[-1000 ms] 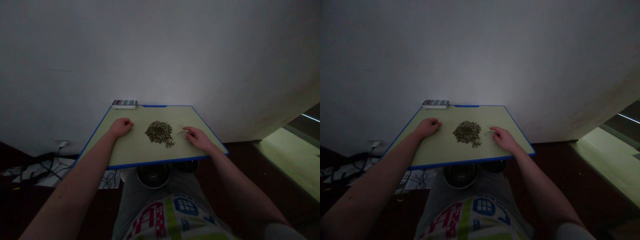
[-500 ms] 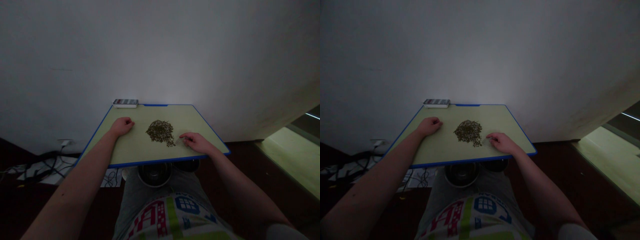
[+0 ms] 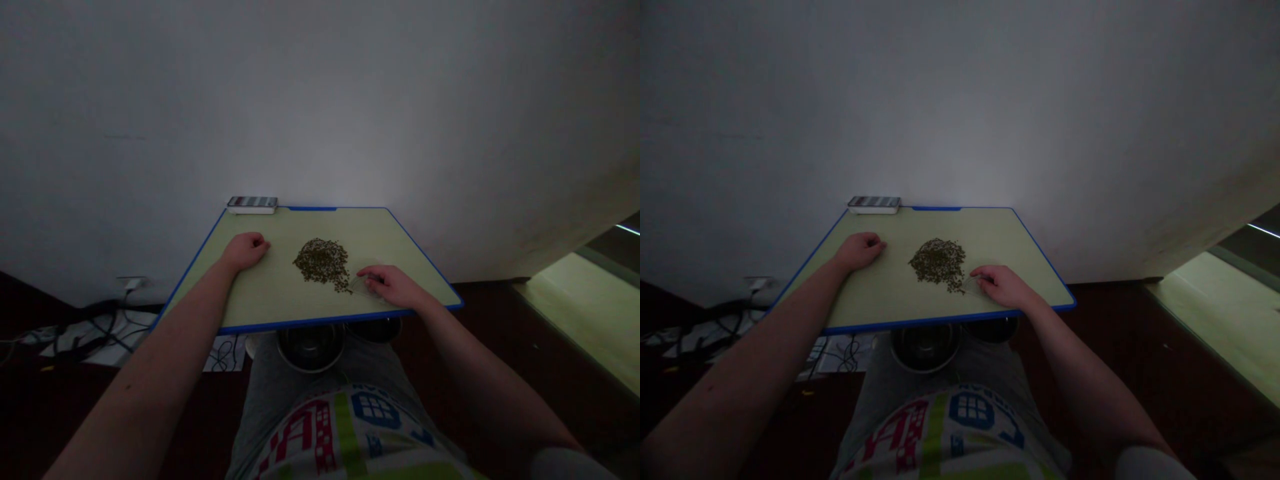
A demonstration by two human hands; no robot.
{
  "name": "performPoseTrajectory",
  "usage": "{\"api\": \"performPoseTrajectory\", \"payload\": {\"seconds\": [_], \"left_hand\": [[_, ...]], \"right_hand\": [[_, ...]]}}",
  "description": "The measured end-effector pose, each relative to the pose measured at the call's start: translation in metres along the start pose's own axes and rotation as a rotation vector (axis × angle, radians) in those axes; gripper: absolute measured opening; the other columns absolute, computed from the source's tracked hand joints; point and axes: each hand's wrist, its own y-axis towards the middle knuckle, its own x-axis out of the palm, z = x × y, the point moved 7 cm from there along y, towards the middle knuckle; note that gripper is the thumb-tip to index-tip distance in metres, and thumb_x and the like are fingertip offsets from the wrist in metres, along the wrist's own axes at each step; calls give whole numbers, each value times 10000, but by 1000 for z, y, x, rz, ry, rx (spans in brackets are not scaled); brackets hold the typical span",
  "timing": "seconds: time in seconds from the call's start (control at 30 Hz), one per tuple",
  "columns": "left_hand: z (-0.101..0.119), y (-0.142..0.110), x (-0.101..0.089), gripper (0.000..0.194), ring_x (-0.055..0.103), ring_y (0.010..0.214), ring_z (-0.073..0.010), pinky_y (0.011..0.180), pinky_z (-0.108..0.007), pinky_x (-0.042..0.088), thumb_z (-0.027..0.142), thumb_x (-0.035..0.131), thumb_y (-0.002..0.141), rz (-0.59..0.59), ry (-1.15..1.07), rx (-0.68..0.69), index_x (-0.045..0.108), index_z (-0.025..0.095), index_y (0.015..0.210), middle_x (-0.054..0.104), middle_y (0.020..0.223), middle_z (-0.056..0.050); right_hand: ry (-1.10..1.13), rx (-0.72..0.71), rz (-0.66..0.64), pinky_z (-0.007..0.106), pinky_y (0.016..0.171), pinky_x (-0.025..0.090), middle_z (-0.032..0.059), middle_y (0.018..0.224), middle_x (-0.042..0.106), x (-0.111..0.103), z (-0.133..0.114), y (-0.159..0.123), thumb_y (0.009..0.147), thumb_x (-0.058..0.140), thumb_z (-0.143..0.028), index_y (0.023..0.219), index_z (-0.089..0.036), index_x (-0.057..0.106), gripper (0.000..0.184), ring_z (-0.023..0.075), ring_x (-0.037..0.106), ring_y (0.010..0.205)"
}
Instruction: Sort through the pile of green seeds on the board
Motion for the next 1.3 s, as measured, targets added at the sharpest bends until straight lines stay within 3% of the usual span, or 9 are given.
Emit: {"api": "performPoseTrajectory", "payload": {"seconds": [0.2,0.5,0.9,1.13,1.3], "left_hand": [[1,0,0,356,522,619,-169,587,-288,383,472,421,755,-6,7,9,630,185,720,623,672,-52],[2,0,0,363,517,606,-171,581,-290,366,483,418,751,-9,-17,2,625,186,711,609,655,-45],[1,0,0,352,517,614,-169,566,-282,356,474,417,755,-9,11,3,608,182,707,615,668,-43],[-1,2,1,359,512,603,-169,560,-286,351,483,422,754,7,6,11,608,181,693,608,653,-44],[0,1,1,357,512,604,-163,559,-282,349,475,419,762,6,-18,32,608,177,704,613,664,-42]], "right_hand": [[-44,32,66,276,668,411,39,761,650,0,0,-2,817,472,-216,1096,-151,634,329,147,548,681],[-72,93,110,256,593,379,24,705,628,-7,18,-9,830,462,-267,1085,-141,637,334,136,513,607],[-62,51,61,256,647,400,58,864,669,4,0,-7,835,458,-242,1097,-154,637,329,141,550,693],[-97,91,84,249,583,374,35,738,653,7,-5,-8,841,444,-263,1104,-156,633,341,136,533,613],[-121,130,129,245,564,361,31,710,641,0,7,-10,835,451,-261,1085,-151,639,331,132,519,593]]}}
